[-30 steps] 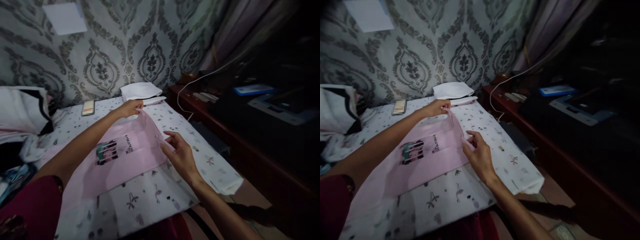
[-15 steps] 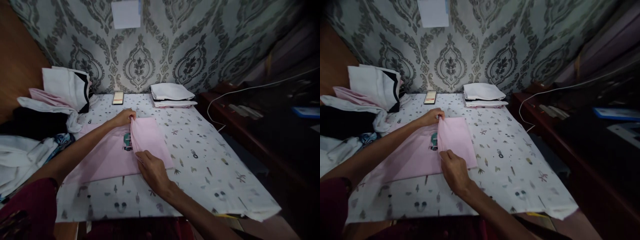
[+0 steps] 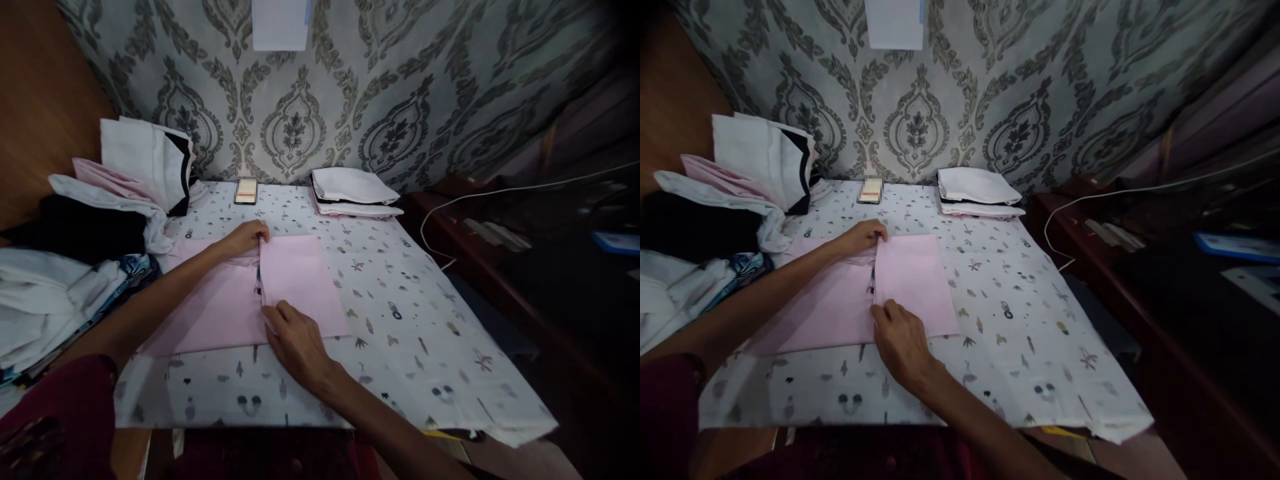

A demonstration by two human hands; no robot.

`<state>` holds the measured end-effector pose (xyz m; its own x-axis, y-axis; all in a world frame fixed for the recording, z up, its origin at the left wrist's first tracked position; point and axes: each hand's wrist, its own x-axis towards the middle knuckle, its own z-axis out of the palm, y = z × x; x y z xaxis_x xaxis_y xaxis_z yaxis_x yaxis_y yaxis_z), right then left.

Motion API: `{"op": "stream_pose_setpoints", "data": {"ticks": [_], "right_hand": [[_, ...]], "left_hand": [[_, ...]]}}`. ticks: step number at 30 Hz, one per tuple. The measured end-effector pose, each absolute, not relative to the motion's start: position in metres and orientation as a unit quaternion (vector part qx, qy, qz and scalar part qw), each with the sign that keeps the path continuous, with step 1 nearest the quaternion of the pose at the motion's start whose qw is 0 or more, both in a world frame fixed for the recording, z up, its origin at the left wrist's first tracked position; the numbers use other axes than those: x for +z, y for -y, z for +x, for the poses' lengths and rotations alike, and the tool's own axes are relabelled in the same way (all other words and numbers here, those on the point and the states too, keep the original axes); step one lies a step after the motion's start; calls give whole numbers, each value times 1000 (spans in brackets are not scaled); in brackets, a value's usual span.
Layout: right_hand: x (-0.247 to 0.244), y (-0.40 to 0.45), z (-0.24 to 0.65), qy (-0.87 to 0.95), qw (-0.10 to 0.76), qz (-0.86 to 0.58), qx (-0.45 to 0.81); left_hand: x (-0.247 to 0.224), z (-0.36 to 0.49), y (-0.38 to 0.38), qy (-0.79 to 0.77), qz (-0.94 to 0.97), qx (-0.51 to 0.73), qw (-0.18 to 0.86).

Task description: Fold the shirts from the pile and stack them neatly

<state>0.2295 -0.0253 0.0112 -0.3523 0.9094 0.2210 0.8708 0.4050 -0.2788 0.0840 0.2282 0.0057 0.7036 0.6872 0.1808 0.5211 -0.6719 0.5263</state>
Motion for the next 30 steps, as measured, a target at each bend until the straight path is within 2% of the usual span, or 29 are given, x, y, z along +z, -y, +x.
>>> {"op": "stream_pose_setpoints", "data": {"ticks": [5, 8, 17, 24, 30], "right_hand": [[14, 30, 232, 815, 284, -489, 124], [14, 29, 234, 794, 326, -498, 120], [5, 27, 229, 818, 258, -510, 66], [2, 29, 238, 804, 311, -505, 53], [1, 30, 240, 823, 302, -478, 53]], "left_hand": [[11, 77, -219, -372, 890, 190, 185], [15, 80, -210, -393, 886, 197, 147], [10, 93, -206, -410, 883, 184, 136], [6, 89, -212, -463, 862, 152, 140], [9, 86, -217, -462, 861, 147, 154]]}}
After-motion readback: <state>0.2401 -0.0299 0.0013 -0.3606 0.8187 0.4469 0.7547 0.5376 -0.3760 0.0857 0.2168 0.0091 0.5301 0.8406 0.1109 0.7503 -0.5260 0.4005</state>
